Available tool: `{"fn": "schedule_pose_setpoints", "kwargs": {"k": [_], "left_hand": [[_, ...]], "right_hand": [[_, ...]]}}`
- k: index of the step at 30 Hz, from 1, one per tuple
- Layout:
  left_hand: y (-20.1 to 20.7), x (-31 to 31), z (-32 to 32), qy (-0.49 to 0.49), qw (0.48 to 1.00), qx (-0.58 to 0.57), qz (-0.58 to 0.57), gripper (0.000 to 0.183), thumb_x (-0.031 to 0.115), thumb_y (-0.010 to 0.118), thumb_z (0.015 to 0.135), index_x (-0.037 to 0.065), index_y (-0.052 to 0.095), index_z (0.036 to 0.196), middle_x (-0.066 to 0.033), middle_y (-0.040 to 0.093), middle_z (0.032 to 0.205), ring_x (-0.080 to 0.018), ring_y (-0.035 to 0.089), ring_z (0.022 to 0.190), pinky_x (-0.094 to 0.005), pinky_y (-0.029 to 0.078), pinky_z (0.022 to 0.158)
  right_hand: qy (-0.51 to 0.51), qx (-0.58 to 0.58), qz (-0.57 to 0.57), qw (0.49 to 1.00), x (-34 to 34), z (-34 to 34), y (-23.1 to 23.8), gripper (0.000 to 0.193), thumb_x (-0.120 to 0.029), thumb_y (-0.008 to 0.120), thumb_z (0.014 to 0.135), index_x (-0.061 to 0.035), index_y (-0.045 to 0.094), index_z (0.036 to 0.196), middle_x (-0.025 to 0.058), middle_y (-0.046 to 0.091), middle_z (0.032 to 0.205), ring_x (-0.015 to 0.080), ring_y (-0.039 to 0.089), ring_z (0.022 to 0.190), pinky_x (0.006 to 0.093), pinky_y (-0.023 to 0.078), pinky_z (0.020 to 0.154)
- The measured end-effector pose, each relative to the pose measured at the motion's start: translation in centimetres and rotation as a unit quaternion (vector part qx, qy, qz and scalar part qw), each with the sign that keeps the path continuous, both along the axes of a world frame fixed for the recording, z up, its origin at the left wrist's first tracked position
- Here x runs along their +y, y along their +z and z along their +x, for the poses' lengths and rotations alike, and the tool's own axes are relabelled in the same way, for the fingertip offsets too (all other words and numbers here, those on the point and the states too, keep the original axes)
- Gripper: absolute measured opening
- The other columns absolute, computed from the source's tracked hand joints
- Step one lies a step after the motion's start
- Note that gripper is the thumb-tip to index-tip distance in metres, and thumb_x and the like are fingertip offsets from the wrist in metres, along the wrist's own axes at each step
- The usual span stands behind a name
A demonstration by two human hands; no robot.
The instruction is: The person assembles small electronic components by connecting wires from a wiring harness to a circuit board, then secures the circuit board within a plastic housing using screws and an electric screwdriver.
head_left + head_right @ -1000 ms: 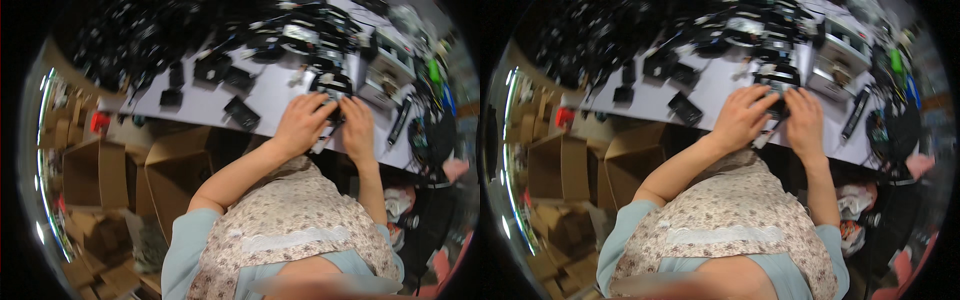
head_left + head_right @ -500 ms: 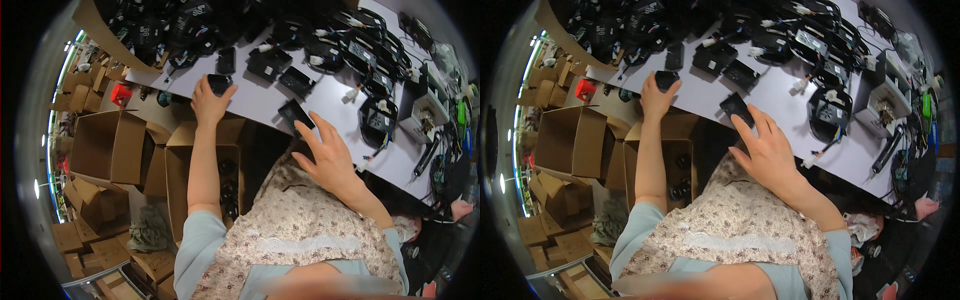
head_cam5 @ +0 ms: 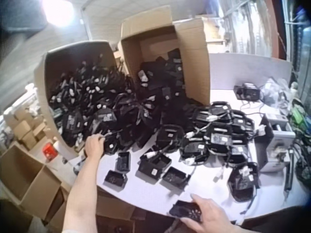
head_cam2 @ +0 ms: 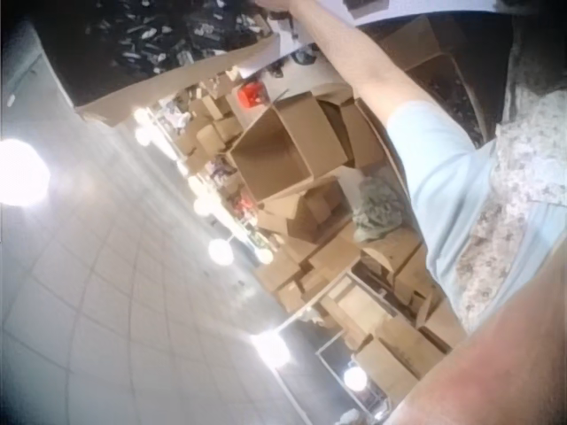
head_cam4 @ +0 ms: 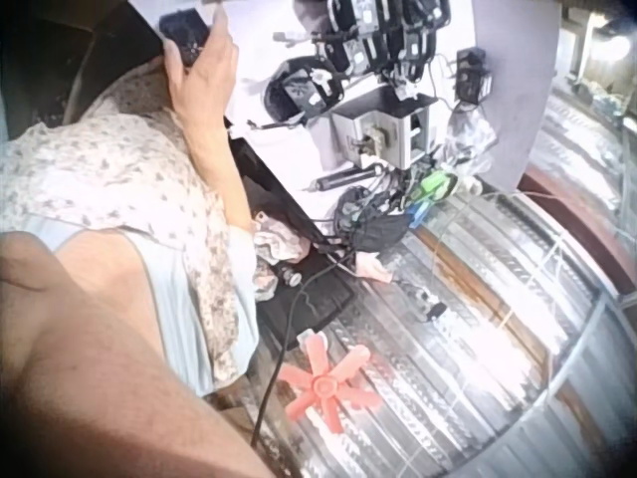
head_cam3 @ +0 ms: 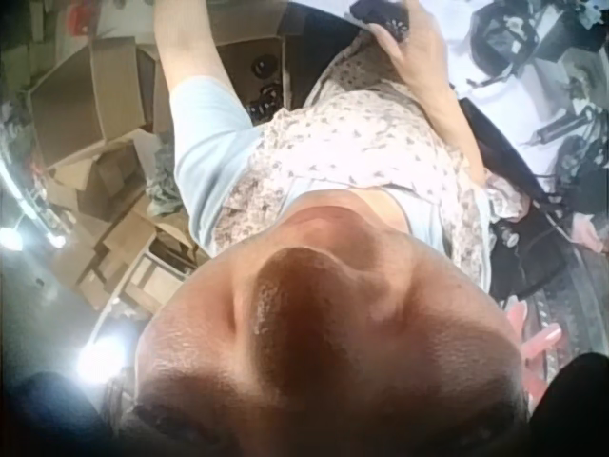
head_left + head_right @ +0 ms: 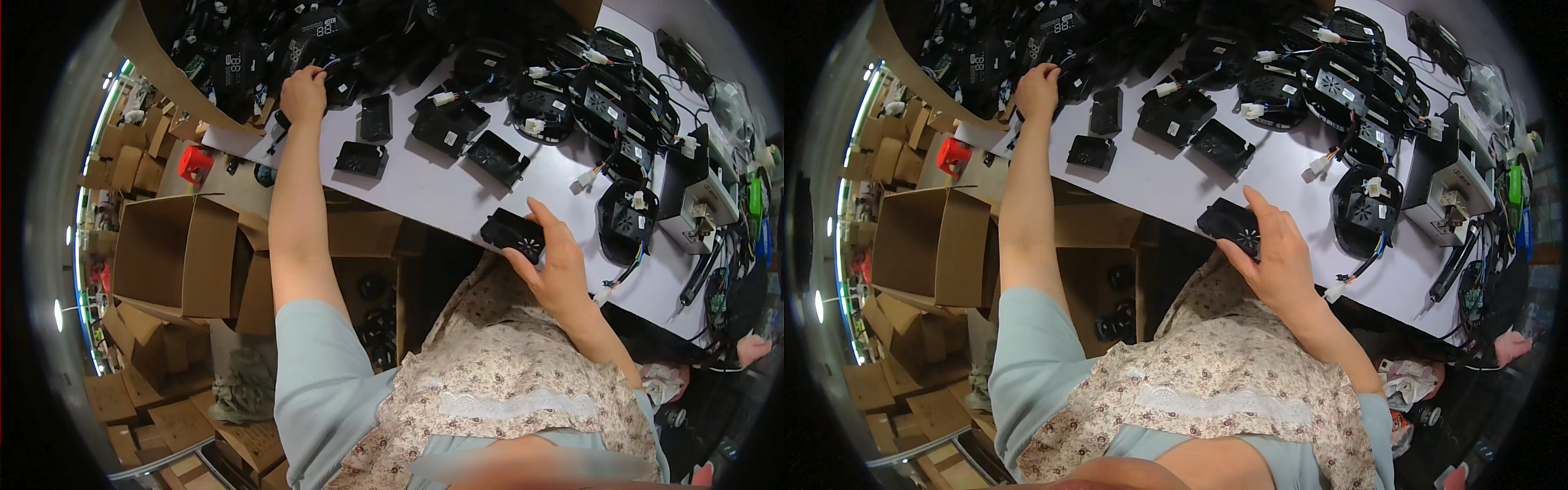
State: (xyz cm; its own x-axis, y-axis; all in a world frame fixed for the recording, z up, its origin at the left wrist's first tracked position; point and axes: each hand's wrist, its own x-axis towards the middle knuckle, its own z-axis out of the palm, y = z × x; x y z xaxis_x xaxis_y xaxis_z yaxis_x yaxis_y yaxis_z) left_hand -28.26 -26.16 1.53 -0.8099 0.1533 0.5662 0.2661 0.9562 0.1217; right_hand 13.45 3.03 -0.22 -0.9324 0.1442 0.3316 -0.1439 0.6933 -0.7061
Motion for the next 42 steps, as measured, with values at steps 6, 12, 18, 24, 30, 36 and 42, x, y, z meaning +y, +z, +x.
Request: {"fn": "schedule_pose_setpoints", "kwargs": {"k": [6,12,18,24,30,36,42], "left_hand": [[-0.6,-0.1,-0.1,-0.076,0.986,0.057,0.139,0.019,0.024,0.072,0.092,0.011,0.078,0.104,-0.0106,0.076,0.101,-0.0324,0.071,0.092,-0.0406,0.054,0.083],[2.0,-2.6,-2.5,0.040,0.680,-0.138,0.719,0.025,0.021,0.075,0.096,0.000,0.072,0.110,-0.0066,0.073,0.100,-0.0160,0.066,0.088,-0.0281,0.052,0.079],[3.7,1.8,4.4,-0.151,0.831,0.093,0.527,0.018,0.017,0.072,0.099,0.001,0.070,0.107,-0.0024,0.070,0.096,-0.0128,0.063,0.084,-0.0313,0.052,0.071],[0.9,6.1,23.3,-0.283,0.912,0.275,0.113,0.009,0.003,0.072,0.094,0.003,0.069,0.102,-0.0101,0.071,0.100,-0.0274,0.066,0.088,-0.0361,0.052,0.078],[-6.2,7.7,33.5,-0.388,0.904,0.125,0.128,0.017,0.001,0.075,0.088,0.005,0.070,0.104,-0.0068,0.071,0.098,-0.0269,0.066,0.090,-0.0369,0.052,0.080],[-5.4,9.1,33.9,-0.408,0.885,-0.056,0.217,0.028,0.013,0.075,0.089,0.005,0.071,0.116,-0.0089,0.071,0.104,-0.0291,0.063,0.095,-0.0376,0.050,0.084],[0.3,12.4,29.9,-0.457,0.875,-0.159,-0.014,0.052,0.014,0.077,0.081,0.015,0.067,0.132,-0.0060,0.059,0.130,-0.0285,0.054,0.108,-0.0406,0.046,0.095]], "right_hand": [[-0.026,0.035,-0.016,0.999,1.5,0.2,0.1,0.069,-0.013,0.081,0.079,-0.0017,0.051,0.140,0.0177,0.060,0.118,0.0351,0.060,0.105,0.0426,0.050,0.092],[-0.022,0.058,-0.101,0.993,1.5,0.7,-0.2,0.082,-0.005,0.082,0.074,-0.0055,0.045,0.147,0.0136,0.058,0.118,0.0310,0.057,0.109,0.0404,0.047,0.096],[-0.034,0.076,-0.148,0.985,1.4,1.7,-0.9,0.087,-0.003,0.081,0.075,-0.0066,0.041,0.152,0.0131,0.057,0.118,0.0269,0.057,0.107,0.0376,0.048,0.095],[-0.031,0.069,-0.228,0.971,1.9,2.1,-0.4,0.088,0.001,0.080,0.075,-0.0065,0.039,0.152,0.0129,0.057,0.120,0.0244,0.059,0.107,0.0348,0.049,0.094],[-0.037,0.032,-0.191,0.980,2.2,2.5,-1.5,0.087,0.003,0.079,0.074,-0.0058,0.040,0.151,0.0163,0.057,0.131,0.0323,0.059,0.119,0.0396,0.048,0.101],[-0.056,0.057,-0.128,0.989,2.8,3.3,-2.7,0.078,0.003,0.077,0.076,-0.0049,0.044,0.146,0.0164,0.058,0.131,0.0333,0.059,0.121,0.0397,0.049,0.103],[-0.072,0.046,-0.181,0.980,3.0,3.6,-2.5,0.075,0.000,0.079,0.079,-0.0040,0.044,0.145,0.0169,0.057,0.133,0.0324,0.060,0.122,0.0392,0.050,0.103]]}}
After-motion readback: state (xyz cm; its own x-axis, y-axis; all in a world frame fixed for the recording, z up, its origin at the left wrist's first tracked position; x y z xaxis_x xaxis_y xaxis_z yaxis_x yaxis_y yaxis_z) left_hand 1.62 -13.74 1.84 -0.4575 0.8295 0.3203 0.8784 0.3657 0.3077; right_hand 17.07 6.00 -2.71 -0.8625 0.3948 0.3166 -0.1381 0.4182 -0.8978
